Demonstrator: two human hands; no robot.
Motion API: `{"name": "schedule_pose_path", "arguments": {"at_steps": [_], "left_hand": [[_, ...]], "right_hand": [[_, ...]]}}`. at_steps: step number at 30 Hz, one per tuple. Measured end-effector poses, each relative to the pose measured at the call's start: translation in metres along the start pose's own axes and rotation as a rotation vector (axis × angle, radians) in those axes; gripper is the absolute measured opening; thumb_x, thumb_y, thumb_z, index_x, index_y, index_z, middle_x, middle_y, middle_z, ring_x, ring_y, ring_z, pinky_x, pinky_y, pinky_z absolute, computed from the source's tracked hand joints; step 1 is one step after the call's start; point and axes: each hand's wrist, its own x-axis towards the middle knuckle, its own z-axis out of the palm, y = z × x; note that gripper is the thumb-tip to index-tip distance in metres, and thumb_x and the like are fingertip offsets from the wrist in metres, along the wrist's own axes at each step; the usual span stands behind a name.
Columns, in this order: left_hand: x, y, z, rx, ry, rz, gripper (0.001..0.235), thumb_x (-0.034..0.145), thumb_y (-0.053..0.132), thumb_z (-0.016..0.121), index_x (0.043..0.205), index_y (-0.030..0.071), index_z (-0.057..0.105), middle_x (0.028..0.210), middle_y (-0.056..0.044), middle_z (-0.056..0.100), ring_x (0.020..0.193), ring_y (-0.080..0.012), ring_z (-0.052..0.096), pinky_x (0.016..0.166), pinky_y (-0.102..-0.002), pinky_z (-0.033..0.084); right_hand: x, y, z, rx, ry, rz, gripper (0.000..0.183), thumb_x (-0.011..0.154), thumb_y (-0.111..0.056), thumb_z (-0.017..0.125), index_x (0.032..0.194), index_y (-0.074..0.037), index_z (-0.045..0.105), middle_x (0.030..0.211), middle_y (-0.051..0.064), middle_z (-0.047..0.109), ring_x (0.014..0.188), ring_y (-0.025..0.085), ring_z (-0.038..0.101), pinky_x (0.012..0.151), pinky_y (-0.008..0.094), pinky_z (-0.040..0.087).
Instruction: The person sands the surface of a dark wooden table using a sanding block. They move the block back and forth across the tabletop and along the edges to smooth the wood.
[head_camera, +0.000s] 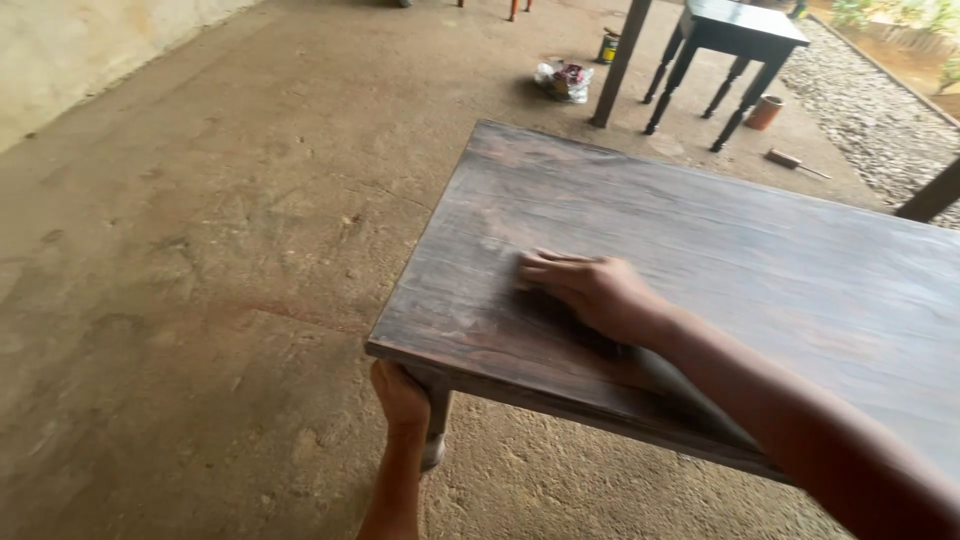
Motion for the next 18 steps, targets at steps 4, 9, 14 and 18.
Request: {"name": "schedule_pose_path", "arguments": {"at_steps": [4, 9, 14, 18], "left_hand": [[0.008, 0.016, -0.007, 0.116, -0.024, 0.048, 0.055, 0.112, 0.04, 0.022, 0.131, -0.004, 0.05, 0.116, -0.022, 0.051, 0.105, -0.0349, 0.053, 0.094, -0.046, 0.046], [0.011, 0.013, -0.007, -0.038, -0.029, -0.06, 0.055, 0.112, 0.04, 0.024, 0.128, -0.005, 0.051, 0.119, -0.022, 0.05, 0.107, -0.0345, 0.052, 0.097, -0.047, 0.042], [0.01, 0.021, -0.006, -0.306, -0.026, -0.257, 0.056, 0.112, 0.044, 0.027, 0.12, -0.005, 0.054, 0.112, -0.021, 0.053, 0.1, -0.0299, 0.053, 0.093, -0.046, 0.046], [0.005, 0.04, -0.014, -0.285, -0.053, -0.188, 0.056, 0.112, 0.043, 0.027, 0.12, -0.004, 0.056, 0.109, -0.018, 0.054, 0.097, -0.0265, 0.055, 0.089, -0.044, 0.048]], "right_hand": [[0.095, -0.041, 0.04, 0.054, -0.034, 0.019, 0.03, 0.103, -0.022, 0.055, 0.129, -0.019, 0.069, 0.148, -0.001, 0.059, 0.127, 0.022, 0.064, 0.099, 0.039, 0.057], [0.043, -0.054, 0.026, 0.169, 0.018, -0.087, 0.033, 0.105, -0.022, 0.053, 0.133, -0.013, 0.067, 0.149, 0.009, 0.057, 0.134, 0.026, 0.059, 0.108, 0.039, 0.053], [-0.075, -0.049, -0.021, 0.145, -0.047, 0.038, 0.033, 0.101, -0.022, 0.056, 0.13, -0.014, 0.069, 0.149, 0.006, 0.059, 0.141, 0.029, 0.053, 0.116, 0.046, 0.046], [-0.058, -0.063, -0.018, 0.1, -0.053, 0.028, 0.033, 0.097, -0.023, 0.061, 0.128, -0.014, 0.07, 0.146, 0.007, 0.06, 0.138, 0.031, 0.053, 0.112, 0.046, 0.046]]}}
